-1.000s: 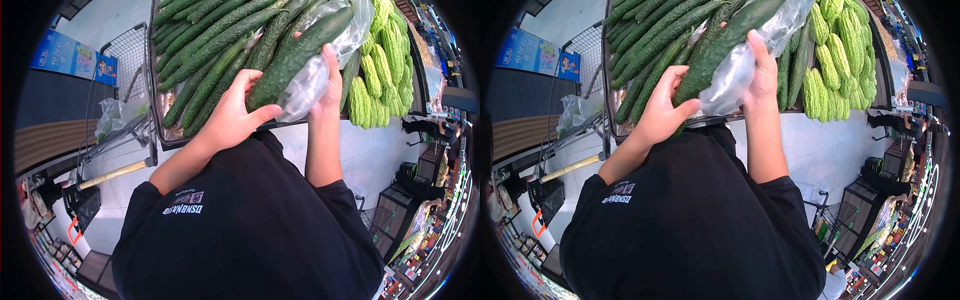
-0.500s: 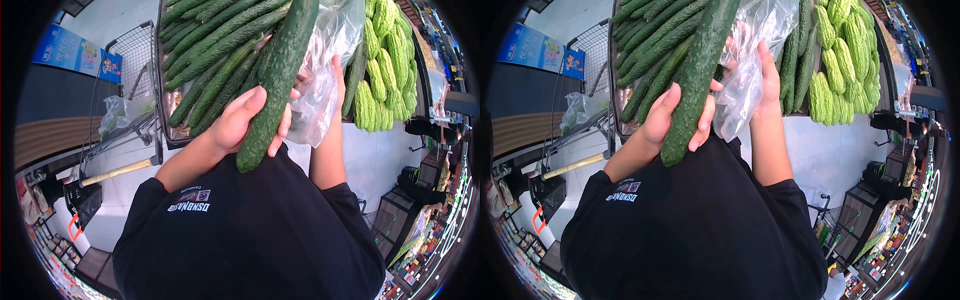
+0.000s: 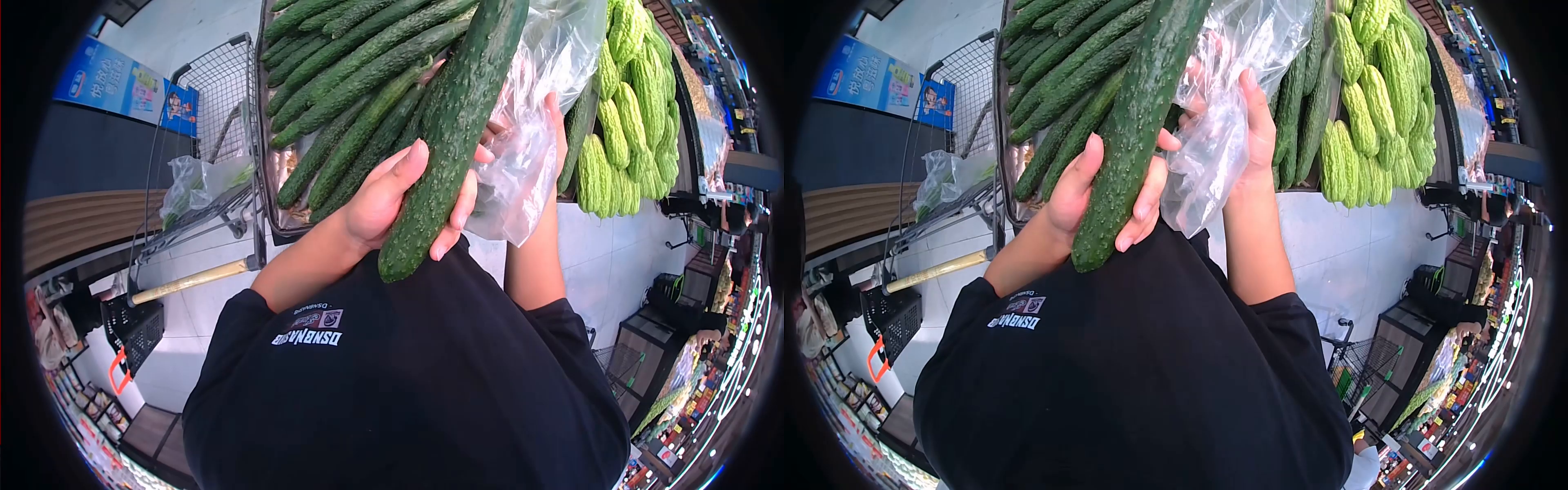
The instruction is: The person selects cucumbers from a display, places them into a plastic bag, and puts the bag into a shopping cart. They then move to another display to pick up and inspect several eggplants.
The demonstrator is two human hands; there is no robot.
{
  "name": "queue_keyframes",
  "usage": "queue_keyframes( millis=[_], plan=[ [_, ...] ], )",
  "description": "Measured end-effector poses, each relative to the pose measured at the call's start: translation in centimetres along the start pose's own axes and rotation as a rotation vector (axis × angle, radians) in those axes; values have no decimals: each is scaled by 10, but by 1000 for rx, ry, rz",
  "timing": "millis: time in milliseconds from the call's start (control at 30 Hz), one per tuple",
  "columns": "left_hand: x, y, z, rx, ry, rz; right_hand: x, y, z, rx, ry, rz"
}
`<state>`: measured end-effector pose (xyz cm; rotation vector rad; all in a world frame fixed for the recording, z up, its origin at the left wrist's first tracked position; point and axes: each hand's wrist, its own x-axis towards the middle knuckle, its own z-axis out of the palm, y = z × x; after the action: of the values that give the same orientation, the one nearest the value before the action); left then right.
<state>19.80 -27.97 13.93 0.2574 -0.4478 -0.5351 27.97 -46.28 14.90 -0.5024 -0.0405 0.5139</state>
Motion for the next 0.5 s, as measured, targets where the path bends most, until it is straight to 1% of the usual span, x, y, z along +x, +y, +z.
queue_keyframes(
  millis=[33, 100, 133, 167, 200, 233, 267, 300, 333, 367, 400, 467, 500],
  plan=[
    [0, 0, 0, 35, 11, -1, 0, 1, 2, -1, 1, -2],
    [1, 1, 2, 68, 16, -8, -1, 2, 8, -49, 81, -28],
    [1, 2, 6, 219, 76, -13, -1, 0, 8, -52, 82, -34],
    [1, 2, 9, 370, 137, -16, -1, -1, 7, -57, -77, 19],
    [1, 0, 10, 367, 133, -18, -1, -3, 4, -61, -234, 73],
    [0, -1, 11, 497, 195, -12, 5, -6, -10, 22, -353, 109],
    [-1, -2, 12, 627, 258, -4, 3, -4, 0, 20, -353, 107],
    [0, -3, 13, 618, 300, -18, 1, 0, 18, -41, -210, 19],
    [0, -3, 13, 619, 299, -19, 0, 3, 28, -100, -66, -67],
    [0, -2, 13, 740, 328, -27, 2, 2, 21, -82, -156, -62],
    [0, -2, 13, 862, 357, -35, 1, 2, 17, -82, -156, -63],
    [2, -2, 17, 842, 375, -24, 1, 1, 15, -105, -166, -84],
    [2, -2, 17, 948, 379, -31, 0, -1, 14, -89, -196, -61]
  ],
)
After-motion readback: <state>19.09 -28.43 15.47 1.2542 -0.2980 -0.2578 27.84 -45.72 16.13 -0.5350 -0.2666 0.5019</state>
